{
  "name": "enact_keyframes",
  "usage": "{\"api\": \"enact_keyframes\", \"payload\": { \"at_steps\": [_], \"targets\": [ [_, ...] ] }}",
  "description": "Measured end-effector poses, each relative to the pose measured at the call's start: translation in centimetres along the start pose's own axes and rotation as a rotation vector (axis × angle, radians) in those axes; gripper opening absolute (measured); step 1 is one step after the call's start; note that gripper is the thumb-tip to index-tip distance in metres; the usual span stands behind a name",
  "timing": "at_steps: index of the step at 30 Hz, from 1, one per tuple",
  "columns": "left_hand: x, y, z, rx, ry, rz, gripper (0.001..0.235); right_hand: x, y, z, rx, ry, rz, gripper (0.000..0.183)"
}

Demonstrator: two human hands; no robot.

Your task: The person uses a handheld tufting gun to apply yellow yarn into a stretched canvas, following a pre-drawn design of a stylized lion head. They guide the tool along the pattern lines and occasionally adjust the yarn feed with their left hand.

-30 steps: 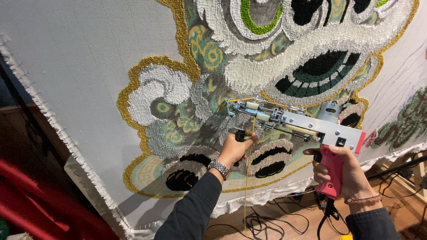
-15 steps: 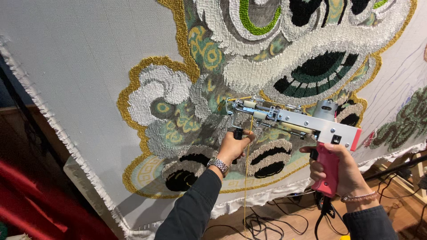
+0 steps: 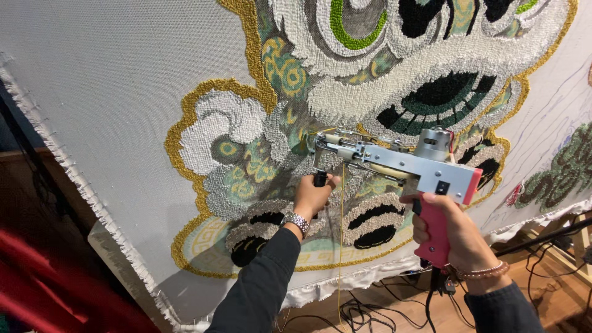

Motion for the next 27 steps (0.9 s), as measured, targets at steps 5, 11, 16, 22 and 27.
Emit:
{"api": "enact_keyframes", "payload": {
  "at_steps": [5,11,16,22,27],
  "targets": [
    [1.1,-0.8,-0.6,-0.146,-0.128,0.115,0.043,-1.7,-0.3,-0.6,0.111,0.12,0.047,0.04],
    [1.9,-2.5,-0.7,-0.153,-0.143,0.185,0.046,-3.0,-1.0,-0.3,0.173,0.227,0.041,0.035],
    [1.9,-2.8,-0.7,-0.079,-0.157,0.137,0.046,-2.6,-1.7,0.6,0.128,0.215,0.086,0.034],
    [2.4,-2.4,0.0,-0.076,-0.121,0.16,0.041,-2.4,-1.9,1.1,0.115,0.182,0.093,0.032],
    [2.5,-2.0,0.5,-0.133,-0.122,0.189,0.042,-2.2,-2.0,1.3,0.098,0.156,0.088,0.033]
  ]
}}
Point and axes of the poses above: each hand's wrist, its own y-axis away from the middle knuckle, its own x-axis out of the back of the hand, z = x × y, the point moved 7 cm from there along -y, towards the middle knuckle, and after that the axes turned 12 degrees about x, right-handed, at the moved point
